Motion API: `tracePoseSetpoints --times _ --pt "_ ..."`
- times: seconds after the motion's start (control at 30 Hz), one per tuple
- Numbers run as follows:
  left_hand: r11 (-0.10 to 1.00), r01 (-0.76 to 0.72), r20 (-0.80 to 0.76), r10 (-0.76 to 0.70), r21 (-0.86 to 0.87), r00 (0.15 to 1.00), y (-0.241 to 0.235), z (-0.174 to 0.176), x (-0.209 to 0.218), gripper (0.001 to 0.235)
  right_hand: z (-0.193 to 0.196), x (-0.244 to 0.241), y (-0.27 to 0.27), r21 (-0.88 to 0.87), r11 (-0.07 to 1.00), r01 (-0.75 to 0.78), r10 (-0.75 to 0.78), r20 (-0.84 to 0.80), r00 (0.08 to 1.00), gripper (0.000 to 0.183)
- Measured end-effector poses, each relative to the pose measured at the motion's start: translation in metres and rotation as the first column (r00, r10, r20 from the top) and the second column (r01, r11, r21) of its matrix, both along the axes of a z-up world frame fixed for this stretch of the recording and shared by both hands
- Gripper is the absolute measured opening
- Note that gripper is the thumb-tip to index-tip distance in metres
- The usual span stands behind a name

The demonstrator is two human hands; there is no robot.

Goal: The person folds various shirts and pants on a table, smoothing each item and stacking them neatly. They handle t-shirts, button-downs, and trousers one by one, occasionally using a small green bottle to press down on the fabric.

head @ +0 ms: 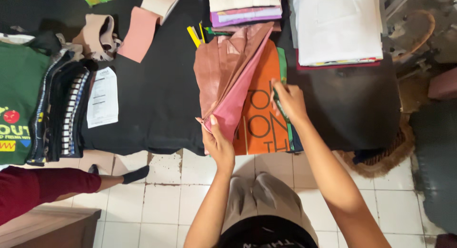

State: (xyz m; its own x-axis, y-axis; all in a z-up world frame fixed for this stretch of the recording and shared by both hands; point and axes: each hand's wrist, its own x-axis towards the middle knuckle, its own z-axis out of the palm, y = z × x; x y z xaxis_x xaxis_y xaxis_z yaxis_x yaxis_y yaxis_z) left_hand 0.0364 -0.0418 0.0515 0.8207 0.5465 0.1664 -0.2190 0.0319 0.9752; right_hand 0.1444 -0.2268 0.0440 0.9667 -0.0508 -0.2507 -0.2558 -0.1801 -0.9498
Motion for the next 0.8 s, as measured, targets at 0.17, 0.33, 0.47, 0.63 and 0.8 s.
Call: tracePoseSetpoints --times 0.17,0.33,0.47,0.63,0.8 --pt "0.999 0.012 -0.006 -0.012 -0.04 1.0 0.003 0.002 0.001 0.044 0.009 -0.028 0.006 -0.073 0.997 -0.019 0.014 -0.072 0.997 0.061" --pt "0.999 -0.004 -0.012 0.003 -0.032 1.0 0.006 -0.001 0.003 0.042 0.015 -0.056 0.004 -0.121 0.988 -0.095 0.085 -0.08 0.993 0.06" --pt "0.999 0.026 0.014 -0.025 -0.046 1.0 0.005 0.0 0.001 0.042 0.015 -0.082 -0.009 -0.262 0.953 -0.151 0.107 -0.176 0.979 0.061" --pt "0.994 0.061 -0.006 -0.062 -0.092 0.998 0.005 -0.006 0.0 0.041 0.012 -0.096 -0.02 -0.317 0.943 -0.106 0.058 -0.157 0.986 0.06" --pt "0.989 0.079 -0.07 -0.088 -0.121 0.994 0.001 -0.02 -0.001 0.037 0.009 -0.086 -0.026 -0.328 0.944 0.032 -0.068 -0.099 0.993 0.058"
